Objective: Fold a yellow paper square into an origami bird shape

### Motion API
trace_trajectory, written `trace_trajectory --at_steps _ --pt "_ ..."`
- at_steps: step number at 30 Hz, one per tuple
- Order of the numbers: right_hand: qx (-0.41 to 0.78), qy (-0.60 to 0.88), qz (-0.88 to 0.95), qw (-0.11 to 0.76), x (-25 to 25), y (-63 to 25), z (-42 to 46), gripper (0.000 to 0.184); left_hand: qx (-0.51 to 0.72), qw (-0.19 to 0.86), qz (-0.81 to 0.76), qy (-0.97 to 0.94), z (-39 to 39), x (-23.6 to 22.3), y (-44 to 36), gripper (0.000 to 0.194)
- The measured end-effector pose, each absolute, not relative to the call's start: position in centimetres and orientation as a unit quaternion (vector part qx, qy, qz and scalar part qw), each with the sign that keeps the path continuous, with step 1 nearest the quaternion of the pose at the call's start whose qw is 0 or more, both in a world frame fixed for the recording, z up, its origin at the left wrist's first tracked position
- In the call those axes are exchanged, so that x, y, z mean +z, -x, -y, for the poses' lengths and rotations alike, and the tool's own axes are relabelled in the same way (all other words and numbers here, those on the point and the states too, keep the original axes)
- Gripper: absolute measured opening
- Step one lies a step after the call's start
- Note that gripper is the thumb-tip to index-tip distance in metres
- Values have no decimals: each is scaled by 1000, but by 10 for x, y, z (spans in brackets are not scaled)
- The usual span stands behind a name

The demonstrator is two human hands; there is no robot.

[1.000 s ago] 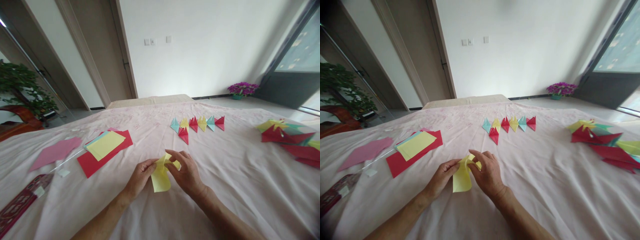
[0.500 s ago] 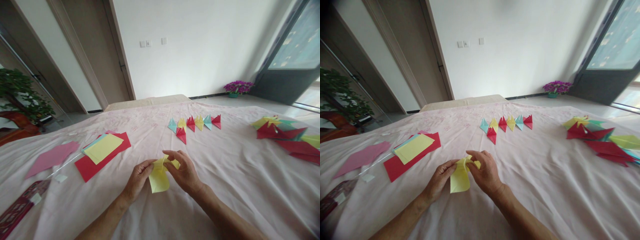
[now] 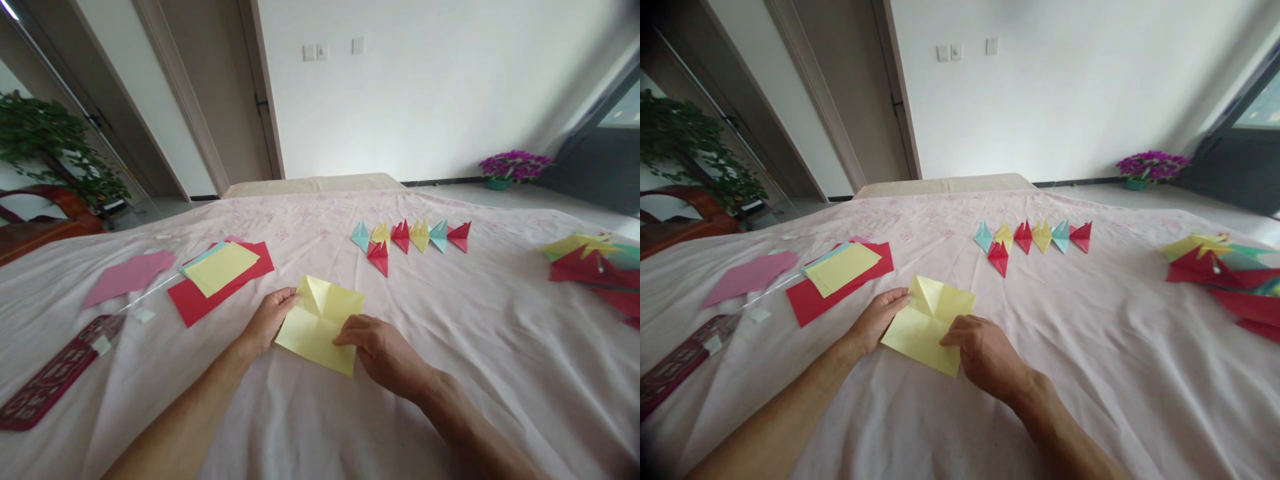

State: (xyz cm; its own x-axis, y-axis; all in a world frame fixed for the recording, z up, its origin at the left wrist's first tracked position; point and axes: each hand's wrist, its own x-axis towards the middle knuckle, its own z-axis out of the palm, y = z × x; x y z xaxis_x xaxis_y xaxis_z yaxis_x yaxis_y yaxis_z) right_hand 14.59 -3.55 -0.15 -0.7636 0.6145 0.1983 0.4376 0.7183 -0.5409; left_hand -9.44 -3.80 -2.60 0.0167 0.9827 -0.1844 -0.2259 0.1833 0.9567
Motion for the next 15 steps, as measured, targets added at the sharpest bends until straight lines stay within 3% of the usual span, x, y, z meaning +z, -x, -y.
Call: trace_trajectory --at_steps 9,15 --pt "115 374 912 121 -4 -123 37 37 510 589 -479 -404 39 -24 93 33" --pt "98 379 917 77 -1 -119 36 30 509 579 -482 -416 39 -25 90 36"
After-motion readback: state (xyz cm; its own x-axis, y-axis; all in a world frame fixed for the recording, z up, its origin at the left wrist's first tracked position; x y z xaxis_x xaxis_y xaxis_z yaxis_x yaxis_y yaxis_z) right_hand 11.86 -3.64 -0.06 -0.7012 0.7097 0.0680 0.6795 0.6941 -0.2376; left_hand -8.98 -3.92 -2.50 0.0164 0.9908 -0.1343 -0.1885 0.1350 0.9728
